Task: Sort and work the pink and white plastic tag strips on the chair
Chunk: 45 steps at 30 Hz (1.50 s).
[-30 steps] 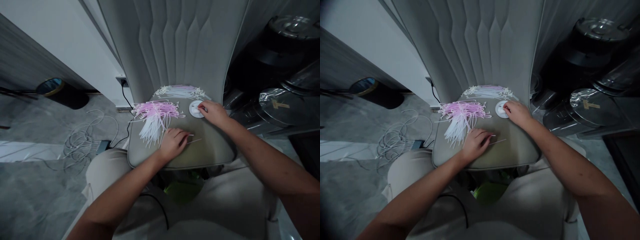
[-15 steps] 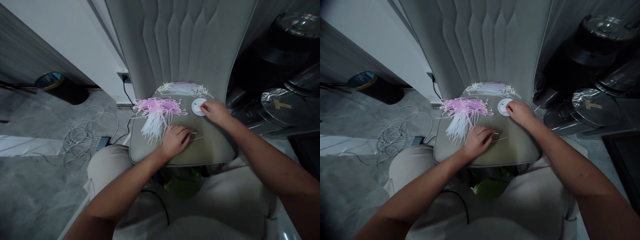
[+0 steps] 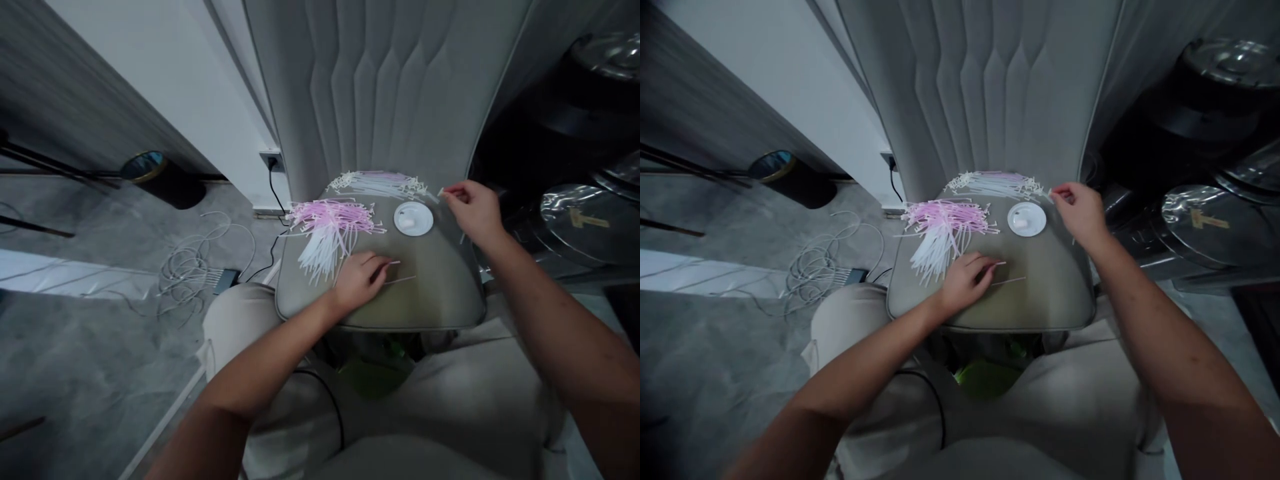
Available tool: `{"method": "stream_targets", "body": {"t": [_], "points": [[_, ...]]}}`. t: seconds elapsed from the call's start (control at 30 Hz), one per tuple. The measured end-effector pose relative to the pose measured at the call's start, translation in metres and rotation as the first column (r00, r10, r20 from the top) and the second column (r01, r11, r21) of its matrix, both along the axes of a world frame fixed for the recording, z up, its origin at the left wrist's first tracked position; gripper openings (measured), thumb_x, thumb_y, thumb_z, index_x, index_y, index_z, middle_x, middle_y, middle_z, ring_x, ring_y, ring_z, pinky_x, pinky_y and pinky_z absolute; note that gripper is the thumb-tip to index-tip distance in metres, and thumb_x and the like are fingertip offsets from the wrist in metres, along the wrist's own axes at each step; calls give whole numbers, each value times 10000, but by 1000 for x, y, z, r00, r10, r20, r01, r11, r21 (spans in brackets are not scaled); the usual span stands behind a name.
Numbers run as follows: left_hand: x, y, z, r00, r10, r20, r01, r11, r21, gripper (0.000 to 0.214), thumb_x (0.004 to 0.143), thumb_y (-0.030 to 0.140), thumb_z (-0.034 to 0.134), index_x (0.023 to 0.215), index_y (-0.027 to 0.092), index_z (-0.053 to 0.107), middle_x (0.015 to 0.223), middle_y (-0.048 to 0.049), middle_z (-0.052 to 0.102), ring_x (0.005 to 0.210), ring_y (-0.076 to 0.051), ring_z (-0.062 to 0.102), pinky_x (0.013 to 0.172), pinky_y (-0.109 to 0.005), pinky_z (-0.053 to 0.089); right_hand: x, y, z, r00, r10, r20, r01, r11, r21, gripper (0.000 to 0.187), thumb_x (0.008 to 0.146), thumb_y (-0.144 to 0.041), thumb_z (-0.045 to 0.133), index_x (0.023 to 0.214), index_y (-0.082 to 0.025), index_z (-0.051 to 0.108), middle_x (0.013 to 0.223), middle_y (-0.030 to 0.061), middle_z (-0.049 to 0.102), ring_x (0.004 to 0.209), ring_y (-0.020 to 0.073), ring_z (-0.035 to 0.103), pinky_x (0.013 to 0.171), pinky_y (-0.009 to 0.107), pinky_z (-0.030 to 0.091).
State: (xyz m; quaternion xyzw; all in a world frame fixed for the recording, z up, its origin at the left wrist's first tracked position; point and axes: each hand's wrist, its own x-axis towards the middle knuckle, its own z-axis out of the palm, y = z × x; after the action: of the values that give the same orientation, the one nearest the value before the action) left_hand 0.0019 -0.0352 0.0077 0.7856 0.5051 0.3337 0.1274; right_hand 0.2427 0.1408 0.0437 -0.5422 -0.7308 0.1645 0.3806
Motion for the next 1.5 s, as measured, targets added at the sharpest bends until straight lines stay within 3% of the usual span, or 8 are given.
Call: {"method": "stream_targets", "body": {"t": [0.2,0.33,0.5,0.73,1.03,1.33,1.43,1.5], "points": [[9,36,16,989,143,42,-142,989,-30,287,987,255,403,1089,141,647,981,-93,698,931,-176,639,839,-306,501,-5,1,3,1000,28,11,-27,999,-19,192,818,-316,624,913,-182,724,834,79,735,723,212,633,672,341,479],[19,89,36,928,184,-325,-212,976,-52,340,998,289,361,1100,151,655,1049,-119,690,966,-227,654,808,-336,494,-15,-11,7,992,108,57,-108,994,-15,175,836,-292,611,926,-194,725,860,77,744,753,220,652,697,342,485],[30,132,65,725,-15,-689,-80,991,-106,309,960,225,403,1081,125,670,1051,-158,655,907,-269,670,721,-353,469,-12,-17,17,991,129,42,-128,992,-16,152,851,-268,601,920,-202,720,879,90,739,820,245,657,747,367,485],[50,143,86,516,-238,-823,89,970,-225,238,859,62,483,938,86,706,998,-181,650,945,-299,657,717,-358,446,-7,-10,28,991,123,-47,-123,992,-3,142,852,-240,607,920,-198,724,909,87,738,841,240,648,762,365,471],[71,142,101,397,-298,-868,108,954,-278,240,805,33,554,948,115,729,994,-163,658,969,-283,630,751,-350,444,-6,-15,31,990,128,-66,-128,992,0,142,845,-227,613,919,-200,731,913,71,736,821,222,629,730,339,451],[61,133,102,502,-205,-840,78,978,-192,259,896,167,477,971,112,718,970,-169,656,892,-278,657,720,-357,448,-7,-12,22,990,122,-66,-124,992,-31,157,849,-241,609,956,-202,717,892,73,728,813,225,640,713,334,466],[38,114,99,768,-66,-637,-51,985,-164,273,915,289,477,948,157,715,952,-120,674,846,-240,644,728,-344,453,-3,-13,22,992,110,-67,-113,992,-57,207,861,-227,586,1028,-204,705,895,70,725,793,219,640,707,329,465],[23,94,90,957,34,-289,-129,939,-319,180,853,301,574,903,185,702,892,-66,685,818,-199,621,763,-319,455,-1,-13,20,990,117,-80,-124,988,-90,252,856,-186,573,1075,-193,698,888,71,728,789,217,641,716,329,465]]}}
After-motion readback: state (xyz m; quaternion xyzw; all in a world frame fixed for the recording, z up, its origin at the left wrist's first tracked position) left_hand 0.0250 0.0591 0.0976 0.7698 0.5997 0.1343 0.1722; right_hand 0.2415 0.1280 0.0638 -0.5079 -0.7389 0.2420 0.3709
